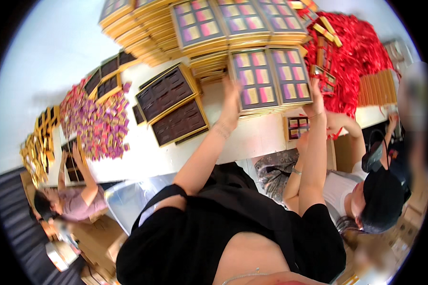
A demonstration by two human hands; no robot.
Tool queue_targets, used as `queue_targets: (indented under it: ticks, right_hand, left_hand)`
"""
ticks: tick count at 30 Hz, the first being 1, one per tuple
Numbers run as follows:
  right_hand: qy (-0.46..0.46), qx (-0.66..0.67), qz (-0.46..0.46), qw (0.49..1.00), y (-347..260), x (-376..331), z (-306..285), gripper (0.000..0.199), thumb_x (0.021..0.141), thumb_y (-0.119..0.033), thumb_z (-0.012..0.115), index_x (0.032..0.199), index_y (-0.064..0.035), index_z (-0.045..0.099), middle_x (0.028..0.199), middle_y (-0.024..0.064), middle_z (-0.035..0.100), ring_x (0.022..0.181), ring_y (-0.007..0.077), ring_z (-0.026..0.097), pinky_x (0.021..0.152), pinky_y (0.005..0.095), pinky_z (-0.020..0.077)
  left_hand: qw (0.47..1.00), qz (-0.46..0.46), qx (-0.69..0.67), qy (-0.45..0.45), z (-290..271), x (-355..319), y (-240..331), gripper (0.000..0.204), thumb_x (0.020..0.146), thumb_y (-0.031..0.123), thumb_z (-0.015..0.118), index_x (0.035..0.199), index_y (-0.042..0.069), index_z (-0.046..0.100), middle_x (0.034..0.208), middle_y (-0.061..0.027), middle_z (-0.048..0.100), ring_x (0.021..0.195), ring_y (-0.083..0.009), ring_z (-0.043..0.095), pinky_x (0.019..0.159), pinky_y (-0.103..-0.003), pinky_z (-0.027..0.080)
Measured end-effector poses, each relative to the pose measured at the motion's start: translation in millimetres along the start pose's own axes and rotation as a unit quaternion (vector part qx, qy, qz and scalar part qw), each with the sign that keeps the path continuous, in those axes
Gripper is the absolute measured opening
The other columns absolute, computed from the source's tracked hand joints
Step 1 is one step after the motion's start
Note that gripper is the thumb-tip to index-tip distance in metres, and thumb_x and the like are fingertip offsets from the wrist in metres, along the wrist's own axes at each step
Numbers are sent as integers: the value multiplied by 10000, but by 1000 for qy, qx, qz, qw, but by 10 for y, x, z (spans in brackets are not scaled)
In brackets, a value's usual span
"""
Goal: The person places small pink and yellow rectangular items into the compartments of a black tray with a gold frame. The person then places a clear plastic sheet over the filled tray and stacks it with other completed trays. The person repeats this process for multiple trays.
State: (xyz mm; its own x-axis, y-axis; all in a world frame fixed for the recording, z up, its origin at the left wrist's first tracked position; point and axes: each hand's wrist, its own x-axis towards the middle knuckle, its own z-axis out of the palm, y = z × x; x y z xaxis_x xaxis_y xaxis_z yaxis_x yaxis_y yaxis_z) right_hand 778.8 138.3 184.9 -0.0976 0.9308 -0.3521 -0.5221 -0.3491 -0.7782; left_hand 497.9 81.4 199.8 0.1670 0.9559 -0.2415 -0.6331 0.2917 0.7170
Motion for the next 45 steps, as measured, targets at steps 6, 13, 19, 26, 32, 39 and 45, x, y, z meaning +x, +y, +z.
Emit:
queue_targets:
  ticks: [6, 13, 19, 26, 32, 39, 45]
  right_hand:
    - [78, -89, 47, 992, 5, 63, -198, 521, 854, -409, 666, 1225, -56, 571, 1104, 89, 657, 956, 274, 639, 814, 415, 524]
    - [182, -450, -268, 832, -335, -509, 273, 495, 941, -212, 610, 1352, 25, 470, 1361, 165, 504, 1234, 283, 500, 987, 386, 443]
    - [27, -471, -410, 781, 379, -1066, 2061, 340, 950, -51, 542, 1272, 56, 525, 1249, 165, 597, 1138, 243, 581, 995, 368, 444]
    - [-319, -615, -449, 565, 1255, -639, 4359, 335, 849, 13, 641, 1182, 15, 615, 1167, 191, 634, 1078, 306, 619, 920, 360, 478]
    - [-250, -644, -396, 605, 1397, -477, 4513, 313, 861, -22, 658, 1170, 10, 624, 1178, 162, 639, 1068, 267, 624, 889, 337, 497]
    - [-147, -648, -388, 639, 1276, -489, 4393, 302, 883, 1, 622, 1183, -24, 637, 1176, 117, 645, 1054, 214, 640, 890, 322, 509]
    - [-184, -621, -415, 639, 1400, -369, 4320, 294, 873, 2, 629, 1167, -8, 641, 1165, 118, 651, 1056, 216, 632, 879, 321, 508]
  left_hand:
    - [996, 33, 21, 77, 0, 147, -168, 1032, 842, 287, 705, 1527, 19, -19, 1520, -192, 292, 1373, -253, 345, 1126, -364, 282]
    - [940, 126, 304, -85, -98, -1097, 685, 757, 872, 235, 667, 1461, -9, 258, 1463, -245, 362, 1356, -298, 390, 1109, -371, 327]
    - [788, 210, 560, 145, -2537, -1608, 2141, 244, 832, 173, 672, 1060, 96, 711, 1018, -111, 712, 930, -226, 692, 820, -325, 534]
    - [225, 248, 900, 280, -5234, -360, 2541, 503, 792, 113, 603, 1289, 82, 533, 1343, -106, 531, 1116, -304, 582, 892, -422, 498]
    - [202, 205, 950, 120, -5736, 42, 2714, 419, 863, 205, 548, 1243, 28, 566, 1273, -161, 586, 1173, -332, 552, 1024, -579, 370]
    - [357, 339, 870, 23, -3924, -823, 2150, 411, 773, 148, 599, 1165, 25, 586, 1148, -104, 617, 934, -254, 596, 744, -385, 500]
    - [387, 203, 899, 15, -3899, -890, 985, 504, 764, 217, 665, 1237, 72, 574, 1110, -106, 635, 926, -260, 582, 726, -381, 458]
